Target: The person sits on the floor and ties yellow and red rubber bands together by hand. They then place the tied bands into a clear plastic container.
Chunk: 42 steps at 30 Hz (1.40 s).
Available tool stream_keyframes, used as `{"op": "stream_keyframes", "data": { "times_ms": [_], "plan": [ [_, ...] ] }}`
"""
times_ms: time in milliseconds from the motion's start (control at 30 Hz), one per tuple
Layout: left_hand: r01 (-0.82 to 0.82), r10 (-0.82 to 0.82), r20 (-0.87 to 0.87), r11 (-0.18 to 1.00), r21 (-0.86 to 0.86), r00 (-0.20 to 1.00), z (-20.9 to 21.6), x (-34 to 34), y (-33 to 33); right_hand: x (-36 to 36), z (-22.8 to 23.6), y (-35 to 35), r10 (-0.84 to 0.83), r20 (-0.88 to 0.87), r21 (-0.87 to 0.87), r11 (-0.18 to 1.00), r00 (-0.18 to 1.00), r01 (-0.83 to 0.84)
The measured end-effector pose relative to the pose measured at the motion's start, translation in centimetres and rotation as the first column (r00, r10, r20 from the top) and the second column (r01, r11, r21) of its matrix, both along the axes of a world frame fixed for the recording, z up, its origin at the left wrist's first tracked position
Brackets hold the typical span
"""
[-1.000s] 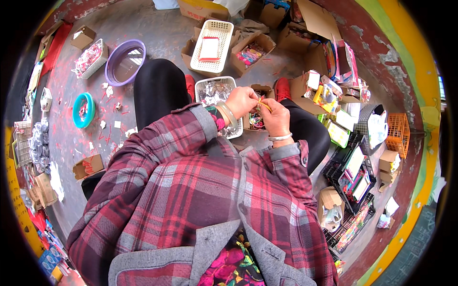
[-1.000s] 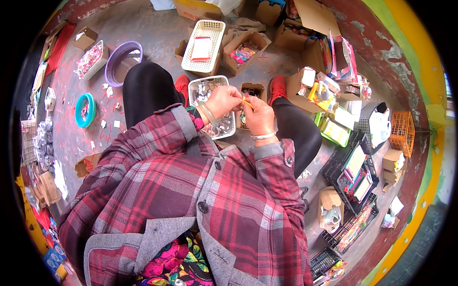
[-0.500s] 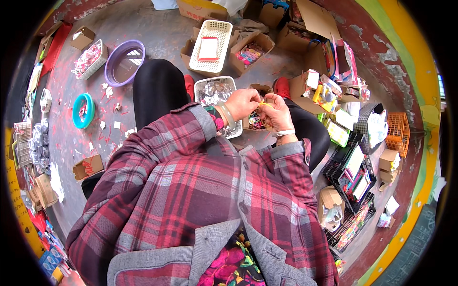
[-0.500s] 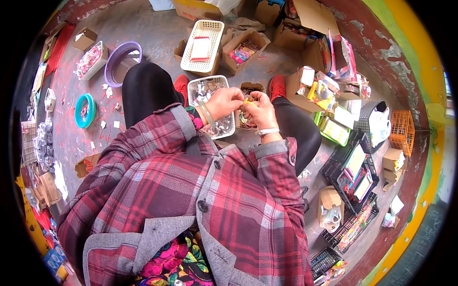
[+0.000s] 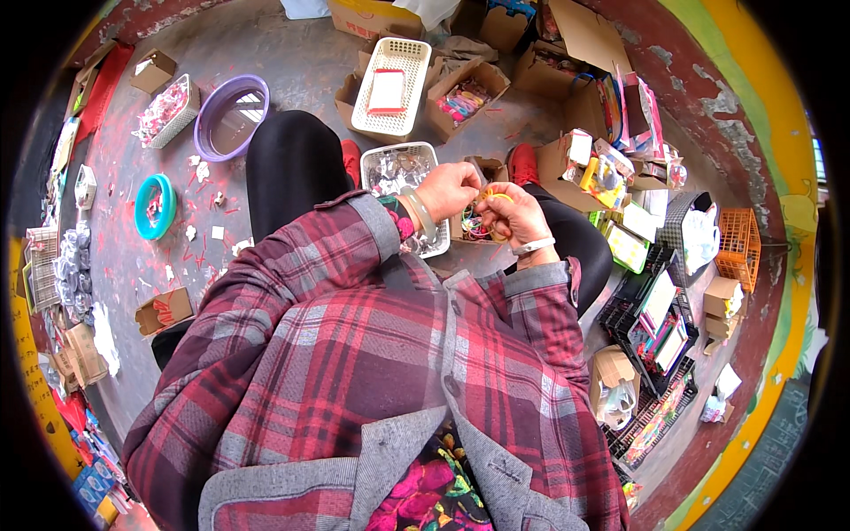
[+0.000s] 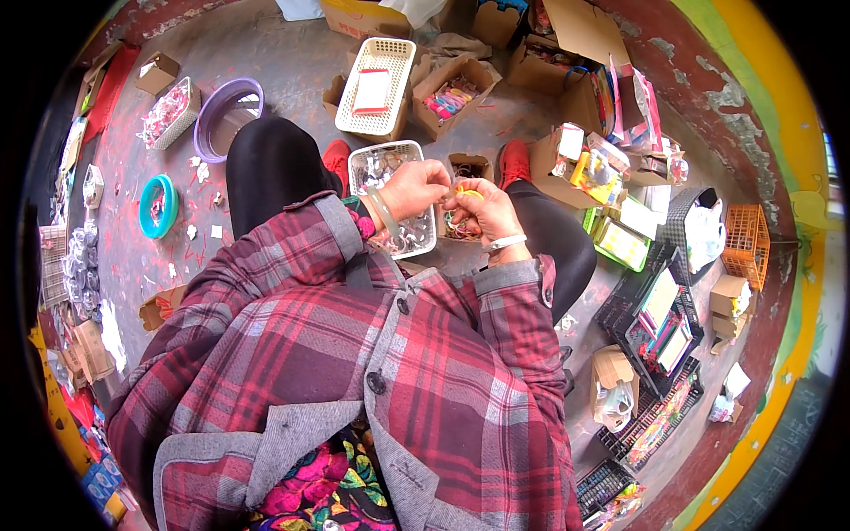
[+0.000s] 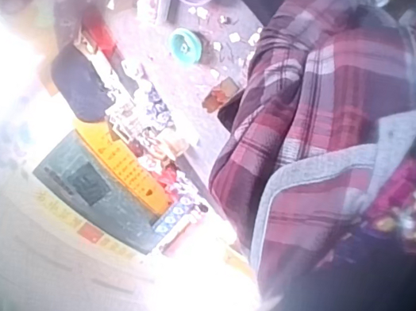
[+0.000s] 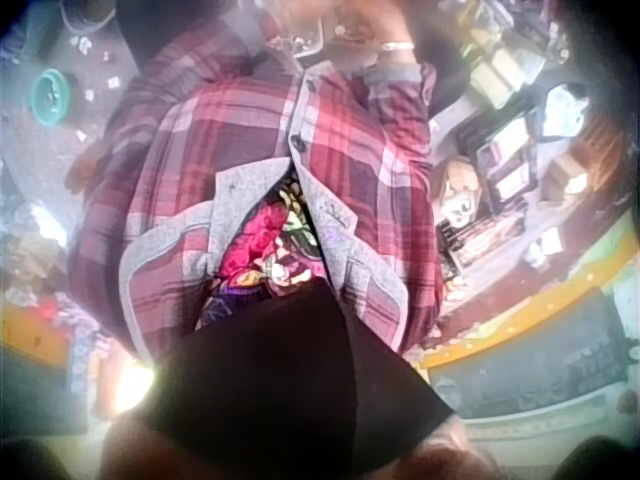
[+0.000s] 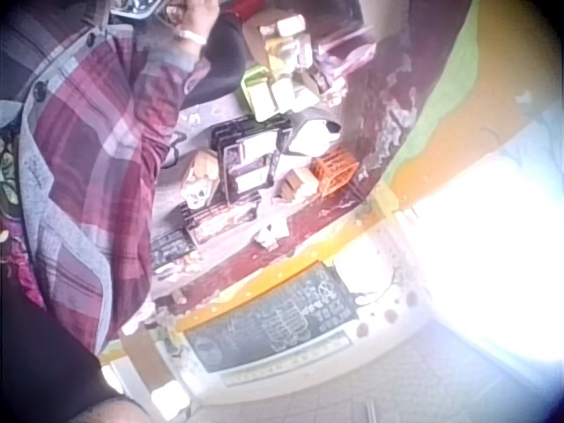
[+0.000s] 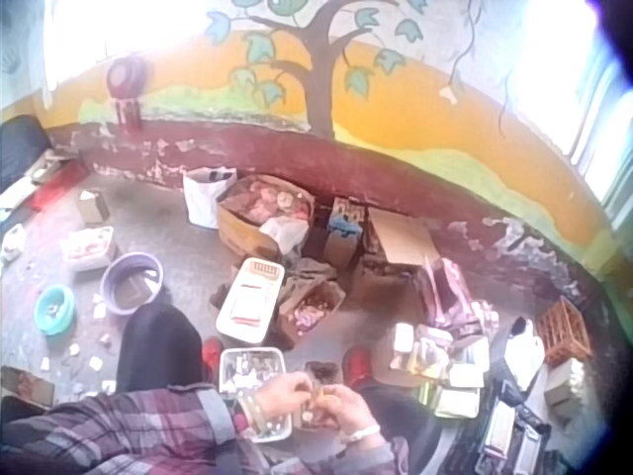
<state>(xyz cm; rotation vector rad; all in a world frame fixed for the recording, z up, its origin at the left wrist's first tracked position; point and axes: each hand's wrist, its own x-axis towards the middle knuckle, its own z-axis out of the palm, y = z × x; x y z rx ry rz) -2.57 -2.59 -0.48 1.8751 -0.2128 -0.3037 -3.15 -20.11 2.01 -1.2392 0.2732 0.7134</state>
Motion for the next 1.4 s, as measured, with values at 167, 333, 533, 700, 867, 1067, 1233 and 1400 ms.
{"op": "stream_keyframes", "data": {
  "times_ms": [167,333,533,700,867,1067,1233,1400],
  "plan": [
    [0.011,-0.021,-0.106,0.995,-0.095,0.994,-1.0,0.4,0.1,-0.4,0.3,0.8,-0.039,0.091,-0.155,0.987,0.995,0.053],
    [0.05,-0.071,-0.175,0.992,-0.118,0.982,-0.3,0.3,-0.1,-0.4,-1.9,0.7,0.072,0.296,-0.49,0.867,0.952,0.087],
    [0.061,-0.093,-0.295,0.992,-0.114,0.951,0.4,0.0,-0.1,-1.8,0.5,2.6,0.516,0.44,-0.892,0.159,0.735,0.422],
    [0.052,-0.114,-0.417,0.986,-0.158,0.902,0.4,-0.1,-0.2,-2.0,1.2,3.1,0.545,0.39,-0.902,0.063,0.742,0.427],
    [0.053,-0.039,-0.081,0.982,0.179,0.996,0.8,-0.6,-0.4,-2.0,0.8,2.8,0.609,0.45,-0.878,0.167,0.653,0.448],
    [0.03,-0.15,0.373,0.951,0.308,0.916,1.3,-0.7,-0.2,-1.9,1.0,2.5,0.517,0.523,-0.851,0.353,0.677,0.388],
    [0.056,-0.168,0.588,0.977,0.204,0.791,-0.2,0.1,-0.3,-1.7,1.1,2.1,0.544,0.565,-0.818,0.469,0.621,0.333],
    [0.268,-0.319,0.392,0.946,0.182,0.863,0.2,0.7,0.1,-1.7,1.9,1.4,0.56,0.535,-0.828,0.496,0.633,0.26]
  ]
}}
